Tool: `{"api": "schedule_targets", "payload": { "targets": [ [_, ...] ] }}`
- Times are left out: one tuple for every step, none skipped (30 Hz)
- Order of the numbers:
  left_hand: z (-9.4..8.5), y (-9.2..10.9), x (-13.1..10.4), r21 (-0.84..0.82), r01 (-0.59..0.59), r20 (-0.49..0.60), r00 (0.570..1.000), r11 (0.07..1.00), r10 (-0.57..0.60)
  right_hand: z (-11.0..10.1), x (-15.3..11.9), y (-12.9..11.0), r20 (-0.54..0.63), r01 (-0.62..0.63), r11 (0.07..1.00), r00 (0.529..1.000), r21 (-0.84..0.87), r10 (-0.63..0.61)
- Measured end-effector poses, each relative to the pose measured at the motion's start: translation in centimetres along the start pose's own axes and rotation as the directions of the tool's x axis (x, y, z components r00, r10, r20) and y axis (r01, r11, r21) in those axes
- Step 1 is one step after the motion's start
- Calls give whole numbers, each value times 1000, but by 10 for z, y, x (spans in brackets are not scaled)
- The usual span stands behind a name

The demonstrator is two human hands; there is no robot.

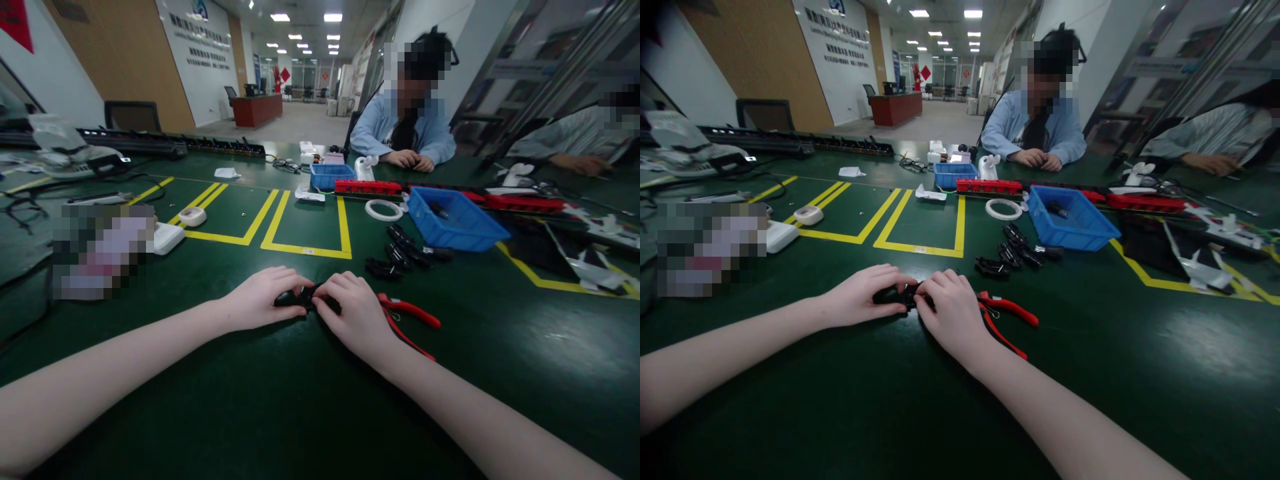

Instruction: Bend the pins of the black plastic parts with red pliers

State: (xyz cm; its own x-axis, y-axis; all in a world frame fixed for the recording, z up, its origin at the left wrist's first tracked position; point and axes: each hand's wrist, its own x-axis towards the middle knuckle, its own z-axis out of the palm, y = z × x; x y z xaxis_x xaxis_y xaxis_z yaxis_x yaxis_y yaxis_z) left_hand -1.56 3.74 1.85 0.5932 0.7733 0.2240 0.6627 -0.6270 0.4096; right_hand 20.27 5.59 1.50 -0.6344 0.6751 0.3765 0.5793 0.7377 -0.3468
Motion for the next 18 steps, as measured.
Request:
{"api": "schedule_targets", "payload": {
  "targets": [
    [0, 0, 0, 0, 0, 1, 1000, 1000, 0, 0, 0, 0, 2, -1, 1000, 1000, -1, 1],
    [0, 0, 0, -1, 2, 4, 1000, 1000, -2, -1, 0, 0, 6, 1, 1000, 1000, 1, -1],
    [-1, 0, 0, -2, 5, 7, 1000, 1000, -5, -1, 0, 0, 10, 7, 1000, 1000, 10, -7],
    [-1, 1, 0, -4, 9, 12, 1000, 1000, -9, -2, 0, 0, 12, 15, 999, 1000, 28, -16],
    [-1, 1, 0, -7, 12, 18, 1000, 1000, -12, -2, 0, -1, 9, 25, 998, 1000, 51, -25],
    [-2, 1, 0, -8, 13, 22, 1000, 1000, -13, -3, 0, -1, 6, 35, 996, 999, 76, -36],
    [-2, 2, 0, -7, 14, 23, 1000, 1000, -14, -3, 0, -1, 2, 44, 994, 999, 96, -44],
    [-2, 2, 0, -7, 12, 22, 1000, 1000, -12, -3, 0, -1, 0, 48, 993, 999, 110, -49],
    [-2, 2, 0, -7, 9, 21, 1000, 1000, -9, -3, 0, -1, 2, 49, 992, 999, 119, -49],
    [-2, 2, 0, -9, 5, 17, 1000, 1000, -5, -2, 0, -1, 8, 47, 991, 999, 122, -48],
    [-2, 2, 1, -11, 3, 15, 1000, 1000, -2, -2, 0, -1, 15, 44, 991, 999, 125, -47],
    [-2, 2, 1, -16, 0, 14, 1000, 1000, 0, -2, -1, -1, 18, 42, 990, 999, 133, -45],
    [-2, 2, 1, -22, -1, 16, 1000, 1000, 1, -1, -1, 0, 14, 39, 989, 999, 143, -42],
    [-2, 2, 1, -26, 0, 18, 1000, 1000, 0, -1, -1, 0, 5, 38, 987, 999, 155, -39],
    [-2, 2, 1, -30, 2, 23, 1000, 1000, -2, 0, -1, 0, -4, 38, 986, 999, 164, -38],
    [-2, 2, 1, -33, 5, 28, 1000, 999, -4, 0, -1, 1, -10, 39, 984, 999, 171, -38],
    [-1, 1, 1, -35, 8, 33, 999, 999, -7, 0, -1, 1, -15, 40, 983, 999, 179, -38],
    [-1, 1, 1, -36, 10, 36, 999, 999, -8, 1, -1, 1, -20, 39, 981, 999, 190, -36]
  ]
}}
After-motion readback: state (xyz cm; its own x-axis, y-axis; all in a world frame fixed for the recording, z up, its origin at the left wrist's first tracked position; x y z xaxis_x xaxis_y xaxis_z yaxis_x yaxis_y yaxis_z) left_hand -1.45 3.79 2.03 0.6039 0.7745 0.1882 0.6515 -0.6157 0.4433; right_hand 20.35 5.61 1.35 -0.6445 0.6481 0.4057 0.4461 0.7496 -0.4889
